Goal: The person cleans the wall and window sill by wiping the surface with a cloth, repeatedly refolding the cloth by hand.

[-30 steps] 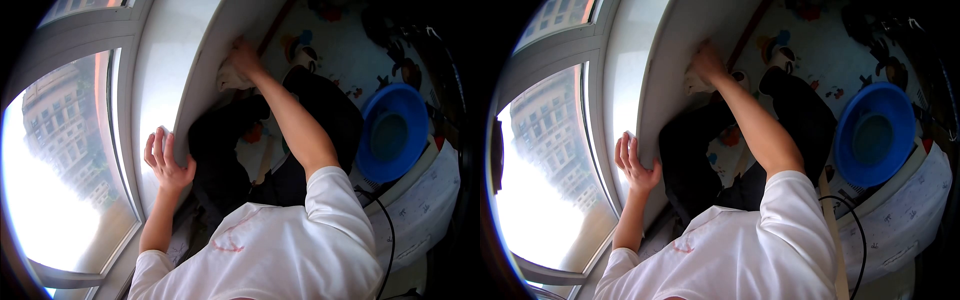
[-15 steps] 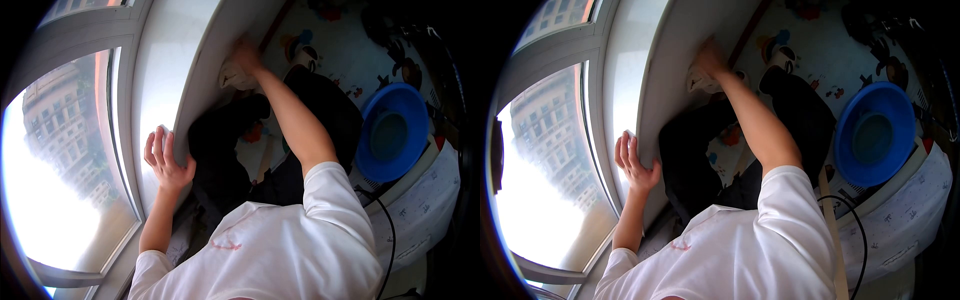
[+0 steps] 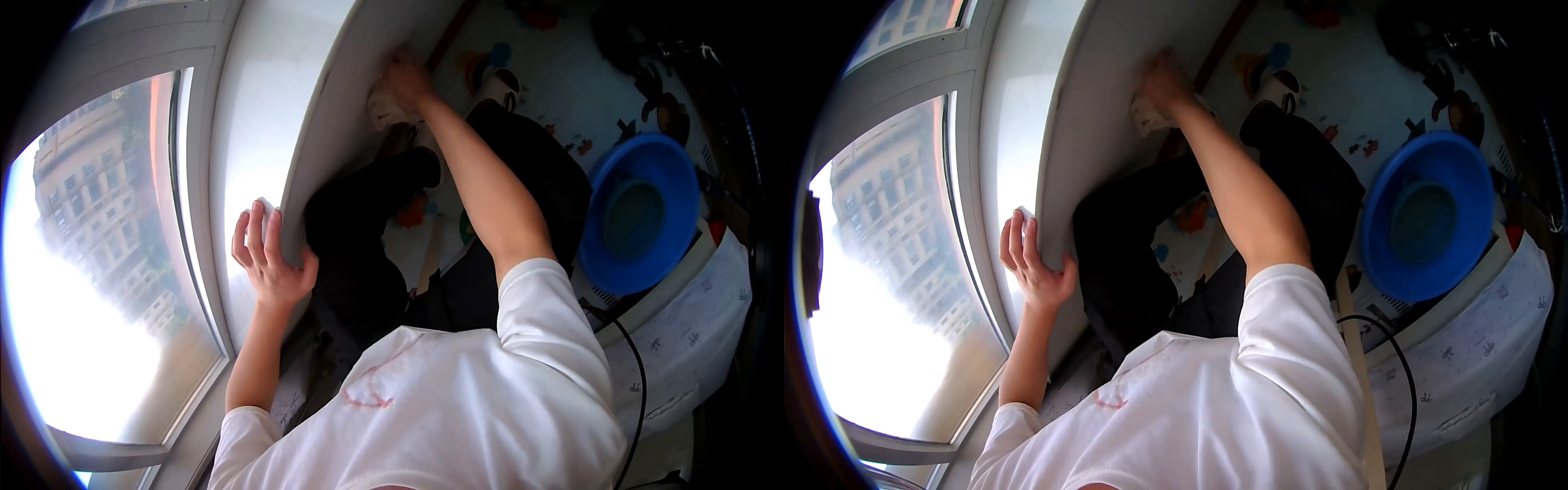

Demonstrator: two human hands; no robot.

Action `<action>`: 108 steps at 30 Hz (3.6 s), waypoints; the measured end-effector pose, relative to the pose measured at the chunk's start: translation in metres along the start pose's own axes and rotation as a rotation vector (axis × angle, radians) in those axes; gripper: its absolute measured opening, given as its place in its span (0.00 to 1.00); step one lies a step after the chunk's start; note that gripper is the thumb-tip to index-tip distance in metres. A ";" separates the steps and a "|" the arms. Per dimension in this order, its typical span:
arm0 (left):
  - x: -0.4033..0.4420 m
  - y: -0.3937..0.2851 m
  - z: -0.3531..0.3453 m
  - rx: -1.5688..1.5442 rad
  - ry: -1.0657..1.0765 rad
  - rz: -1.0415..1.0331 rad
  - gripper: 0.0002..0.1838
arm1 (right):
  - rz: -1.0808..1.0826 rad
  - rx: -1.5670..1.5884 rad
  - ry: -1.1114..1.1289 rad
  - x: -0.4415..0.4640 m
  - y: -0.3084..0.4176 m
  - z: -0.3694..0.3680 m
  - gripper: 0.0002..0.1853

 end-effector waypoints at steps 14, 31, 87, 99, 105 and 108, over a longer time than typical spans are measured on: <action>0.000 0.002 -0.002 -0.002 0.011 -0.010 0.39 | 0.060 -0.097 -0.209 -0.003 0.010 -0.008 0.15; 0.027 -0.059 0.039 -0.775 0.114 -0.108 0.26 | 0.179 -1.062 0.253 0.010 -0.062 0.011 0.12; -0.050 -0.047 -0.027 -0.623 0.929 0.394 0.10 | -0.309 0.470 -0.188 0.015 -0.039 0.029 0.24; 0.117 -0.074 0.157 -1.591 0.025 -0.245 0.31 | -0.207 0.106 -0.131 0.020 -0.086 0.025 0.33; 0.114 -0.088 0.172 -1.647 -0.023 -0.250 0.28 | -0.518 0.736 -0.299 0.012 -0.035 0.050 0.34; 0.110 -0.090 0.171 -1.646 -0.021 -0.232 0.27 | -0.339 0.512 -0.285 0.021 -0.056 0.039 0.35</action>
Point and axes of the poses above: each hand's wrist, its own x-axis towards the middle knuckle, its own z-axis out of the back of the hand, y = z × x, the point moved 4 cm from there along x, towards the middle knuckle, and after that the axes turned 5 degrees about z, right-handed, at the moved point
